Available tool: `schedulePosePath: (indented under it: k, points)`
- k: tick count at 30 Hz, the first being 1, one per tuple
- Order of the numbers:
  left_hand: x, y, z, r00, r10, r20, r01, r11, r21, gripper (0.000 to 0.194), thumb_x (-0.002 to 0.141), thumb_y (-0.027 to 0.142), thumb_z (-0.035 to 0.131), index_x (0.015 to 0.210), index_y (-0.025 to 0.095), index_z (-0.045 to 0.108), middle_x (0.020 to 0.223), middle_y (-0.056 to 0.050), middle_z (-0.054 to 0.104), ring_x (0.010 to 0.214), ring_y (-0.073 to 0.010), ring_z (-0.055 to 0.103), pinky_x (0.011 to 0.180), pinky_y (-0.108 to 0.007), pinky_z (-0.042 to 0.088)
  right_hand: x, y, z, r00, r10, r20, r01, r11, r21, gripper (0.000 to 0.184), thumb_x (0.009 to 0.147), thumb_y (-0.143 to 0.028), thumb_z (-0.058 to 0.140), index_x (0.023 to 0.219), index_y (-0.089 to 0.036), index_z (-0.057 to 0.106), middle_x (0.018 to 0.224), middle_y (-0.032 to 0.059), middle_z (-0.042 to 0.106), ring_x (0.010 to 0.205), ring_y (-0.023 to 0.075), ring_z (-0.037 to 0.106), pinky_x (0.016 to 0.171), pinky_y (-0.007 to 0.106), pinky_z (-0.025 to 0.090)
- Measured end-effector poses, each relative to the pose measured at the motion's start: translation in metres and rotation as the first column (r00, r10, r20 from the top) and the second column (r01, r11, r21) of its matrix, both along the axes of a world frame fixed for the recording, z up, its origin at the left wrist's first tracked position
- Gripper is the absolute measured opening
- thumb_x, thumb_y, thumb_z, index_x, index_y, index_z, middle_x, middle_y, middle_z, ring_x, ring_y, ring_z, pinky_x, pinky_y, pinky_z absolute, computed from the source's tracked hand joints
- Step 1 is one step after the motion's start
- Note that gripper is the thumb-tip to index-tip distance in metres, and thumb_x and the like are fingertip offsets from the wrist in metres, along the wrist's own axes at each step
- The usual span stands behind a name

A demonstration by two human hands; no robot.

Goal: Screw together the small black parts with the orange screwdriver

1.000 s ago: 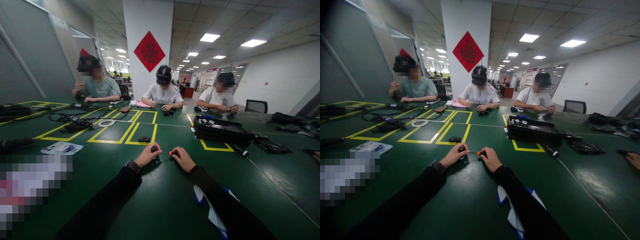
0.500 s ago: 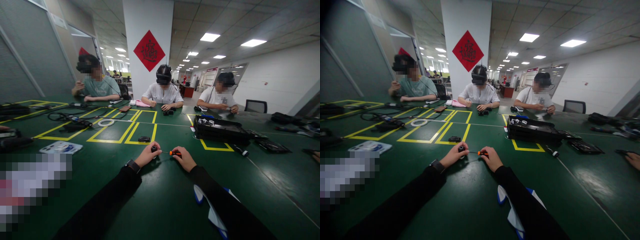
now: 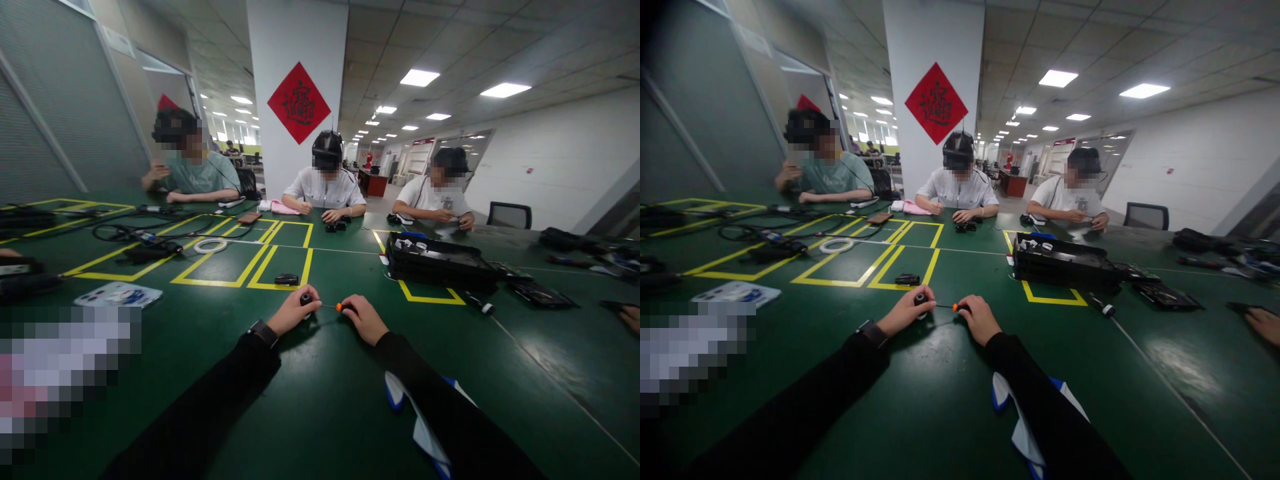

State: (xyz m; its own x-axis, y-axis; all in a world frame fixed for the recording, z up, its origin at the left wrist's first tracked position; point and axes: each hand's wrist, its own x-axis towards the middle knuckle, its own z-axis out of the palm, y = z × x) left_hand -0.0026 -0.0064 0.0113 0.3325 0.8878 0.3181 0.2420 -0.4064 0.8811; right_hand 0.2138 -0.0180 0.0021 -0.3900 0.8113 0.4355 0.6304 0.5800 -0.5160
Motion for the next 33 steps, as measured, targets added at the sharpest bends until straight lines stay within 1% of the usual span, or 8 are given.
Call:
schedulePosePath:
  k: [4,7,10,14,19,23,29,33]
  points:
    - [-0.0004,-0.0012,0.0007,1.000,-0.003,0.002,0.004,1.000,-0.009,0.019,0.073,0.033,0.055,0.079,0.016,0.051,0.067,0.002,0.056,0.063,-0.0108,0.051,0.063,-0.023,0.040,0.0013,-0.0012,-0.0018,1.000,-0.011,0.023,0.011,1.000,-0.001,0.014,0.082,-0.022,0.048,0.093,-0.018,0.056,0.092,0.0054,0.056,0.089,0.0175,0.047,0.080,0.032,0.036]
    - [-0.0006,-0.0013,0.0011,1.000,-0.001,0.002,0.001,1.000,-0.006,0.018,0.073,0.033,0.054,0.079,0.016,0.052,0.067,0.002,0.056,0.064,-0.0108,0.051,0.063,-0.023,0.040,0.0021,-0.0024,-0.0027,0.999,-0.014,0.045,0.014,1.000,0.002,0.019,0.084,-0.022,0.043,0.098,-0.018,0.055,0.095,0.0062,0.056,0.091,0.0176,0.047,0.082,0.033,0.036]
    - [-0.0006,-0.0008,0.0009,1.000,0.016,-0.006,-0.016,1.000,-0.006,0.019,0.073,0.034,0.055,0.078,0.016,0.052,0.068,0.002,0.056,0.064,-0.0109,0.052,0.063,-0.024,0.040,0.0021,-0.0025,-0.0030,0.998,-0.017,0.064,0.015,1.000,0.020,0.019,0.086,-0.021,0.040,0.095,-0.017,0.056,0.092,0.0065,0.056,0.089,0.0174,0.047,0.082,0.033,0.036]
    - [-0.0005,-0.0003,-0.0001,1.000,0.027,-0.014,-0.027,1.000,-0.007,0.019,0.073,0.034,0.055,0.078,0.016,0.052,0.068,0.001,0.056,0.063,-0.0111,0.052,0.063,-0.024,0.040,0.0012,-0.0019,-0.0033,0.997,-0.021,0.078,0.016,0.998,0.056,0.018,0.086,-0.021,0.040,0.095,-0.017,0.055,0.091,0.0067,0.055,0.089,0.0176,0.047,0.082,0.033,0.036]
    - [-0.0010,0.0010,-0.0015,0.999,0.027,-0.028,-0.026,0.999,0.018,0.018,0.073,0.034,0.055,0.078,0.016,0.053,0.070,0.001,0.056,0.065,-0.0112,0.052,0.065,-0.024,0.040,-0.0001,-0.0011,-0.0030,0.996,-0.009,0.086,0.004,0.998,0.060,0.017,0.085,-0.020,0.041,0.093,-0.017,0.055,0.090,0.0066,0.055,0.088,0.0177,0.047,0.081,0.033,0.037]
    - [-0.0013,0.0020,-0.0023,0.999,0.032,-0.035,-0.030,0.999,0.046,0.017,0.072,0.032,0.056,0.077,0.016,0.053,0.070,0.001,0.056,0.067,-0.0113,0.052,0.066,-0.024,0.040,-0.0006,-0.0009,-0.0014,0.997,0.003,0.080,-0.008,0.998,0.060,0.016,0.084,-0.019,0.042,0.093,-0.017,0.055,0.091,0.0063,0.055,0.088,0.0174,0.047,0.081,0.033,0.037]
    - [-0.0013,0.0005,-0.0007,1.000,0.009,-0.017,-0.009,1.000,0.018,0.018,0.073,0.033,0.055,0.078,0.016,0.052,0.068,0.001,0.055,0.065,-0.0111,0.052,0.065,-0.024,0.040,0.0013,0.0005,-0.0017,0.999,0.012,0.038,-0.013,1.000,0.026,0.017,0.084,-0.021,0.044,0.096,-0.018,0.056,0.093,0.0054,0.056,0.089,0.0167,0.048,0.082,0.032,0.037]
    - [-0.0011,0.0002,0.0000,1.000,0.013,-0.018,-0.012,1.000,0.019,0.018,0.073,0.034,0.055,0.078,0.016,0.052,0.069,0.001,0.056,0.066,-0.0115,0.052,0.066,-0.025,0.040,0.0022,0.0026,-0.0045,1.000,-0.028,-0.012,0.028,1.000,0.015,0.021,0.086,-0.019,0.038,0.098,-0.017,0.055,0.095,0.0061,0.056,0.092,0.0163,0.048,0.085,0.032,0.036]
